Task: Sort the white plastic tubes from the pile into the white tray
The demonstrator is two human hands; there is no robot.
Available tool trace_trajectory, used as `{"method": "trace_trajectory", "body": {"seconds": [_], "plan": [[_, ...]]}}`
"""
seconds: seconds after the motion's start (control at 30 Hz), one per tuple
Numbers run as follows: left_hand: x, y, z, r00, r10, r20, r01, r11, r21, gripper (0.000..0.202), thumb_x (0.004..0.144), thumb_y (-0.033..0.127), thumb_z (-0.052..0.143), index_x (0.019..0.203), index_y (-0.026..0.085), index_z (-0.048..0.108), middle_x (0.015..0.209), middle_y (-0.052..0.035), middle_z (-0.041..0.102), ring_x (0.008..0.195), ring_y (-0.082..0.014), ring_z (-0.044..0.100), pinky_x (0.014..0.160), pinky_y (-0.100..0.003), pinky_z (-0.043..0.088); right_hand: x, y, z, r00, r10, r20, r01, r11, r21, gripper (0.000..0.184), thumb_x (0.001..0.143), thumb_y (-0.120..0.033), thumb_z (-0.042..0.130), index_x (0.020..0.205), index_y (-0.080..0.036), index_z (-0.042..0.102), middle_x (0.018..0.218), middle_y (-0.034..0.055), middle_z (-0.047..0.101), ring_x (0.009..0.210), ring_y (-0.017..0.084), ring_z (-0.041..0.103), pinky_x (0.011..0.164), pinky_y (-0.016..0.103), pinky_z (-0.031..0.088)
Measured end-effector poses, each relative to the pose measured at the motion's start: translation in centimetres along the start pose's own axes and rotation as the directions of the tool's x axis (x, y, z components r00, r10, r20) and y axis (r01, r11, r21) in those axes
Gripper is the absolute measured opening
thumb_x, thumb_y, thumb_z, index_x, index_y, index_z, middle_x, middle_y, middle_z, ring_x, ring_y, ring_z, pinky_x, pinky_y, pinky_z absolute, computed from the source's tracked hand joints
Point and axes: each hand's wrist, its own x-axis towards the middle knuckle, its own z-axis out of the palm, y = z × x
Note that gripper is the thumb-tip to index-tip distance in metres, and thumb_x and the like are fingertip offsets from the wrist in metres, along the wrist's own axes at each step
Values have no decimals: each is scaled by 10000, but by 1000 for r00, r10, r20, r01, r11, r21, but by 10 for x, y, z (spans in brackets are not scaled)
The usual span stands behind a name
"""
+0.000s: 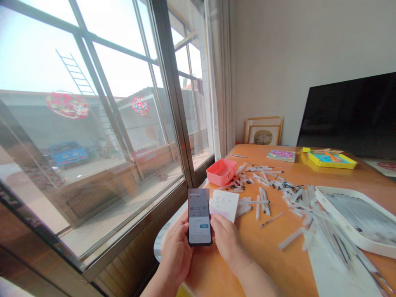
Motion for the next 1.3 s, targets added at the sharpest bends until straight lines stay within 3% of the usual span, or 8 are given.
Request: {"method": "trace_trajectory", "body": {"seconds": [0.23,0.47,0.87,1.3], "plan": [[-1,2,1,1000,11,21,-11,1000,9,455,769,269,652,1202,162,742,1023,-108,782,1004,-300,717,859,-389,557,4,11,-3,998,-54,13,54,997,-53,353,874,-392,446,883,-197,741,777,34,731,759,222,649,612,291,451],[-1,0,0,999,31,-27,-31,1000,1,348,754,240,644,1072,162,764,985,-97,782,1006,-294,714,883,-387,545,6,14,-4,998,-50,30,51,998,-40,370,889,-405,447,962,-196,744,821,39,746,815,238,665,637,299,449],[-2,-2,-1,1000,23,-21,-24,999,-23,345,741,225,644,1060,150,754,916,-86,778,939,-278,725,843,-375,547,6,16,-3,998,-49,30,50,997,-58,335,870,-433,445,755,-203,660,763,30,692,783,223,643,640,294,449],[1,-3,-2,1000,10,-23,-10,1000,-15,361,724,265,667,1053,149,761,955,-100,778,950,-295,723,823,-378,547,4,11,-3,999,-37,11,38,997,-68,304,854,-454,480,728,-204,597,766,27,685,800,225,645,645,298,454]]}}
